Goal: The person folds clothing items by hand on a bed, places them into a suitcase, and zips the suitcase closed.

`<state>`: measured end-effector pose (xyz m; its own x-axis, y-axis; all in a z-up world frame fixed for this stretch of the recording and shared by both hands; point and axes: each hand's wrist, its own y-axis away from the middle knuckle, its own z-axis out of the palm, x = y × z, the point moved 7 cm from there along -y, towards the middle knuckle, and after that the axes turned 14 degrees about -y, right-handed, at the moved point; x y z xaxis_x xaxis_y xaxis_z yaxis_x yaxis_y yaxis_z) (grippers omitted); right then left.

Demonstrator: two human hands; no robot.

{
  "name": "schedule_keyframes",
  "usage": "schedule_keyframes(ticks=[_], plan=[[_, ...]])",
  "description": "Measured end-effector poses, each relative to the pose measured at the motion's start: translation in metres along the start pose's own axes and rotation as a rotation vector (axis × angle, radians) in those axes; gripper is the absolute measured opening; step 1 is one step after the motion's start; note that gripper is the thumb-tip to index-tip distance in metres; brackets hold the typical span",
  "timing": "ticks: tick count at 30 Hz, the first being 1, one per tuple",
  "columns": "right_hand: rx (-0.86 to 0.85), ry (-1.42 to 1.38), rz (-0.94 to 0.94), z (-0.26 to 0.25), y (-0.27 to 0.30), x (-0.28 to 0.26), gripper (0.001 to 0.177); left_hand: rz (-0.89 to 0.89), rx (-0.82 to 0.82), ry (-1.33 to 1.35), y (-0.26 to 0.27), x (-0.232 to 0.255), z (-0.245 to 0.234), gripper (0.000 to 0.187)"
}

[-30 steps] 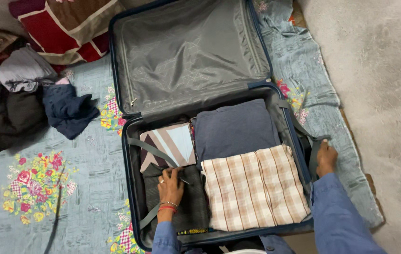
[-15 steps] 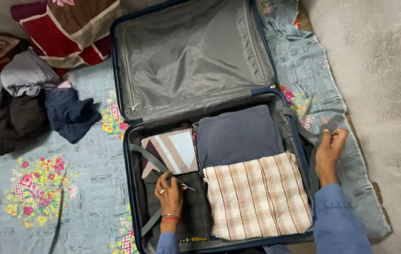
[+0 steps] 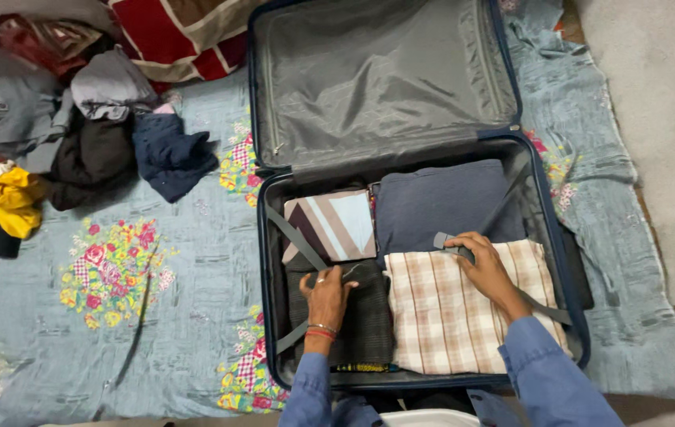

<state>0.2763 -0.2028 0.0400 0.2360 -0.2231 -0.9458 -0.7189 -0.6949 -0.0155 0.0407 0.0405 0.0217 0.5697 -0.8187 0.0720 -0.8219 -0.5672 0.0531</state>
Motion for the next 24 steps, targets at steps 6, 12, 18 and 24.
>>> schedule_keyframes(ticks=[6,12,18,24], plan=[[0.026,0.010,0.158,0.011,-0.006,0.025,0.033,0.071,0.099,0.204,-0.008,-0.018,0.003,0.024],[0.139,0.041,0.135,0.002,-0.013,0.032,0.028,0.170,-0.139,0.146,-0.013,-0.003,-0.011,0.039],[0.079,0.146,-0.028,0.009,-0.011,0.004,0.020,0.148,-0.167,0.180,-0.004,0.003,0.029,0.055],[0.044,-0.021,0.223,0.016,-0.014,0.013,0.022,0.076,-0.183,0.473,-0.006,-0.008,0.038,0.052]])
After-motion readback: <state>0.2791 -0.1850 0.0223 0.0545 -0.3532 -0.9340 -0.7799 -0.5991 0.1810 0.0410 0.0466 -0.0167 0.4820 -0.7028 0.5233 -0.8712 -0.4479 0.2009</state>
